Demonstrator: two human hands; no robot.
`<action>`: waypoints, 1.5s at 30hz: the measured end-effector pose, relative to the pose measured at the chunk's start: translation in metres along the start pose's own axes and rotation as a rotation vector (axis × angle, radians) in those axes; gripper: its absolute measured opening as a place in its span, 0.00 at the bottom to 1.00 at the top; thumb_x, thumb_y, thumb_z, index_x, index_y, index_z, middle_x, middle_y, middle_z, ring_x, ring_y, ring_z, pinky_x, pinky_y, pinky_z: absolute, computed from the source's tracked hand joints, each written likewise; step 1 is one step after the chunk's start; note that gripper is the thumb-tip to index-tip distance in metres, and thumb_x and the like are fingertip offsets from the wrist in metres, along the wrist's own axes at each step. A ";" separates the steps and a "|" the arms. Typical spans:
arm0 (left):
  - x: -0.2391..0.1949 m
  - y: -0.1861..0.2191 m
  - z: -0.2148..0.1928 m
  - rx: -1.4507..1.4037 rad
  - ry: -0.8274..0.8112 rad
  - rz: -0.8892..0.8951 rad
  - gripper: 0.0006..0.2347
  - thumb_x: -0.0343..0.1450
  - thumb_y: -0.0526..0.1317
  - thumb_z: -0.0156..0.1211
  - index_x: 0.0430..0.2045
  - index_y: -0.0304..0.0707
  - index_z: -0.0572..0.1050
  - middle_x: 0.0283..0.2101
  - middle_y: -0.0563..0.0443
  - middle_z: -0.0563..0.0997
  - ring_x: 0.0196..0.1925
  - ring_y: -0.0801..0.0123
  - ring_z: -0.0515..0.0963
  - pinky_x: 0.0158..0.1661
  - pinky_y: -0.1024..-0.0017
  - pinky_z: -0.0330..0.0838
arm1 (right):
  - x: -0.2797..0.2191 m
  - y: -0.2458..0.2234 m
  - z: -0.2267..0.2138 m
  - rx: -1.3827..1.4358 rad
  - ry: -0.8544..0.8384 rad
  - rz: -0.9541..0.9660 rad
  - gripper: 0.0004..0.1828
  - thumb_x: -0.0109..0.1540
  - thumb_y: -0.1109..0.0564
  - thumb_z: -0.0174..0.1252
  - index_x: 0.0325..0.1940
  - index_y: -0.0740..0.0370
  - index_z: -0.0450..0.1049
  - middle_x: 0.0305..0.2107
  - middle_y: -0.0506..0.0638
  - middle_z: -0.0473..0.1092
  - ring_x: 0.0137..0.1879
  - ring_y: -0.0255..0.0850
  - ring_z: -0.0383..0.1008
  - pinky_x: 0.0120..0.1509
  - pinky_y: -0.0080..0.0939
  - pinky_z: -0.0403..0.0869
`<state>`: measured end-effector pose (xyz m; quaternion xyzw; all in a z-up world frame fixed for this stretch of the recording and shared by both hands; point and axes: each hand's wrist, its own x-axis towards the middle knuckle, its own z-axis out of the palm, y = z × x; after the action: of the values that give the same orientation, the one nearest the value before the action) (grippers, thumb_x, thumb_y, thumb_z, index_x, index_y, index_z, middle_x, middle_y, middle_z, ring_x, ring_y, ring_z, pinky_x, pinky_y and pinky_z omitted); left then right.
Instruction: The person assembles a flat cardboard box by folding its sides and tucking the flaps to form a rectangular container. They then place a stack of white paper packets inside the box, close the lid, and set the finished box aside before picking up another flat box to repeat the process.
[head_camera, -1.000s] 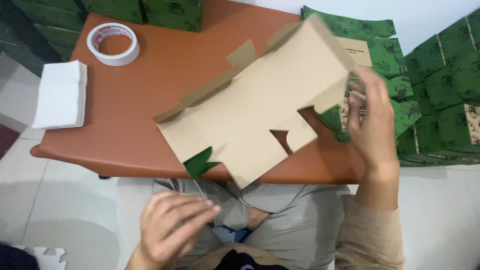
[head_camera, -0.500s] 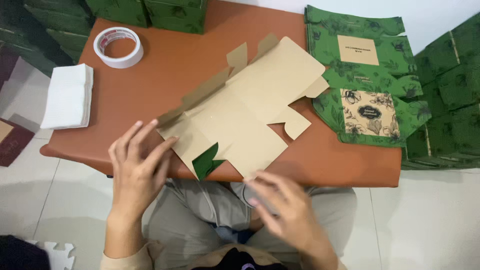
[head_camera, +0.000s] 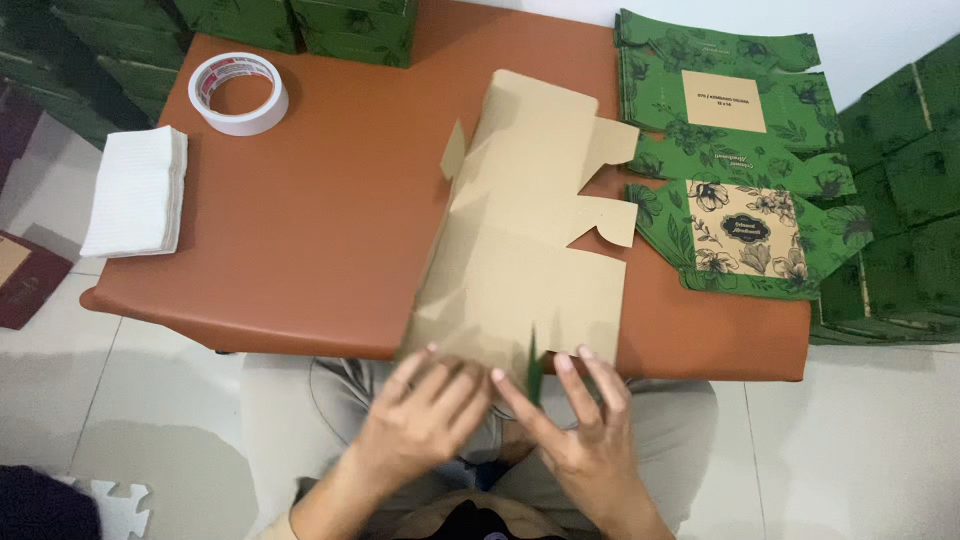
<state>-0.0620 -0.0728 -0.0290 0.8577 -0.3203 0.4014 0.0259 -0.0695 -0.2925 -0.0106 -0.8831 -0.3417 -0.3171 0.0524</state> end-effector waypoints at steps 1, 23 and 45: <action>0.009 0.001 -0.011 -0.001 -0.002 0.000 0.04 0.75 0.41 0.61 0.39 0.47 0.80 0.39 0.56 0.84 0.39 0.74 0.81 0.54 0.66 0.67 | -0.007 0.005 0.003 0.001 -0.001 0.001 0.21 0.71 0.54 0.52 0.68 0.36 0.71 0.71 0.53 0.43 0.73 0.54 0.52 0.74 0.57 0.69; 0.036 0.013 -0.041 -0.266 -0.016 0.017 0.09 0.77 0.38 0.51 0.29 0.38 0.76 0.26 0.54 0.69 0.26 0.67 0.68 0.38 0.70 0.67 | -0.034 -0.008 0.019 0.157 0.058 0.151 0.18 0.67 0.52 0.52 0.61 0.43 0.74 0.70 0.57 0.49 0.80 0.62 0.37 0.81 0.77 0.41; 0.145 -0.141 0.100 -0.786 -0.745 -0.258 0.08 0.65 0.48 0.64 0.34 0.54 0.84 0.33 0.54 0.86 0.42 0.53 0.85 0.45 0.54 0.76 | 0.088 0.149 0.015 0.606 -0.197 0.221 0.09 0.53 0.56 0.71 0.32 0.53 0.76 0.54 0.51 0.72 0.72 0.58 0.64 0.79 0.75 0.42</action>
<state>0.1541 -0.0677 0.0355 0.8996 -0.3258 -0.0852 0.2780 0.0832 -0.3512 0.0482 -0.8854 -0.3262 -0.1066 0.3135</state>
